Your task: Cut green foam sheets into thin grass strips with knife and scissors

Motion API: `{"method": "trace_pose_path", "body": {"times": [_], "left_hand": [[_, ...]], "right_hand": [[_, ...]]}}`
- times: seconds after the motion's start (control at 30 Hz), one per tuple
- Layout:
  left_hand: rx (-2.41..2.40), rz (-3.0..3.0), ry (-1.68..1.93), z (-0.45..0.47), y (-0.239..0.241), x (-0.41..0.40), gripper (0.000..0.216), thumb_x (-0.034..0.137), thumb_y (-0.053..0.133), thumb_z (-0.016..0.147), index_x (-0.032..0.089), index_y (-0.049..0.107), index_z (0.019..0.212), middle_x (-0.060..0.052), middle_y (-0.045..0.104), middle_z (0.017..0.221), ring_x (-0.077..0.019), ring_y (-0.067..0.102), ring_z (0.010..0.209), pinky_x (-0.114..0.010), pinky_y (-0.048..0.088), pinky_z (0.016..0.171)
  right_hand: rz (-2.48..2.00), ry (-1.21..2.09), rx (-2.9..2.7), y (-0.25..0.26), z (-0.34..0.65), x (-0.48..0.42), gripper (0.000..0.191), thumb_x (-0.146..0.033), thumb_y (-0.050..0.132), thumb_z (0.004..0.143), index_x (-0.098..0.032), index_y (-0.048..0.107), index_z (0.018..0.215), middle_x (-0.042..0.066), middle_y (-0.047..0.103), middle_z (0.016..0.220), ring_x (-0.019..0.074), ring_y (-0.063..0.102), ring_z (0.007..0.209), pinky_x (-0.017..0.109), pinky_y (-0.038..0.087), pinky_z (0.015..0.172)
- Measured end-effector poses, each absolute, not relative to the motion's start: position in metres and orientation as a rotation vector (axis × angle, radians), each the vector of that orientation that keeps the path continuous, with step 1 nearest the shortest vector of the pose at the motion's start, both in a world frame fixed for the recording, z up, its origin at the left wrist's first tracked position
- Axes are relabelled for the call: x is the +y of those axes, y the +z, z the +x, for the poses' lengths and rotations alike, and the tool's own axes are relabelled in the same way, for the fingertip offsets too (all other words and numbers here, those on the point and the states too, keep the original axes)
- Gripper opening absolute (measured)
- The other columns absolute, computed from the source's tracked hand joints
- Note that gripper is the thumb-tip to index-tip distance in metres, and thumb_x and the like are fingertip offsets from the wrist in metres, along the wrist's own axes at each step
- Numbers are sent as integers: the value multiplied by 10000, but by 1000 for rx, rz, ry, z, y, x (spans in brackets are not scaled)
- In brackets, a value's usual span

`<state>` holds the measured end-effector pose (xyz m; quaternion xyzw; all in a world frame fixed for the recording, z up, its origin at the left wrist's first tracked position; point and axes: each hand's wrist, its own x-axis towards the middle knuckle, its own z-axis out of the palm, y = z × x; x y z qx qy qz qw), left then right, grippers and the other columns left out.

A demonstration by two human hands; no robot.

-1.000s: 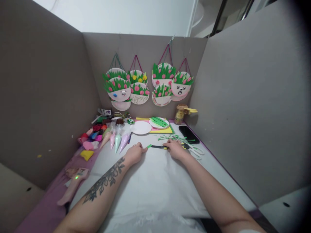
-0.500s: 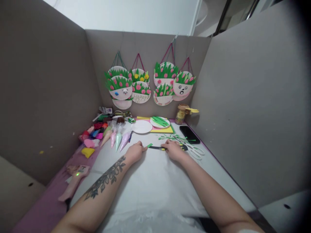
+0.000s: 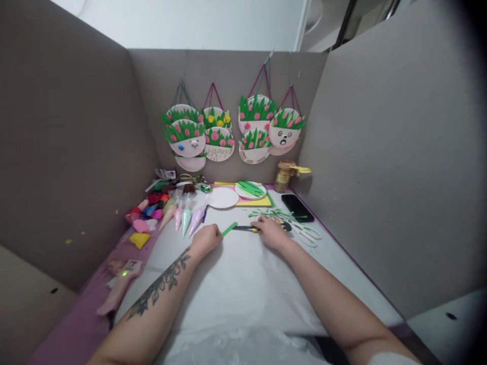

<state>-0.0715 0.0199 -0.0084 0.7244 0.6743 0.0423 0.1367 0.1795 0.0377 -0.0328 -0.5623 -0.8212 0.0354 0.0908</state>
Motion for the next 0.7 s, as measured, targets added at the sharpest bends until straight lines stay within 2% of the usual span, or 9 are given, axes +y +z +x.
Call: {"method": "trace_pose_path", "body": {"times": [0.2,0.43,0.7], "left_hand": [[1988,2182,82,-70,-9,18,241,289,461,830,164,648,914,-130,697,992,-258,652,924,-318,467,724],[2007,2203,-42,-67,-8,13,322,327,424,853,135,662,954,-156,690,1029,-277,650,965,-326,483,743],[2058,2114,88,-60,-14,34,319,323,428,863,135,671,950,-158,691,1037,-270,646,970,-324,473,765]], "right_hand": [[-1655,113,-2437,-34,176,43,424,-108,452,856,-304,629,1187,84,571,1127,243,503,1074,522,161,1038],[-1654,109,-2467,-34,175,41,441,-107,455,863,-309,606,1225,91,569,1142,243,503,1073,532,154,1040],[-1678,95,-2437,-38,173,58,403,-145,454,890,-310,607,1224,90,571,1166,251,492,1110,547,145,1047]]}}
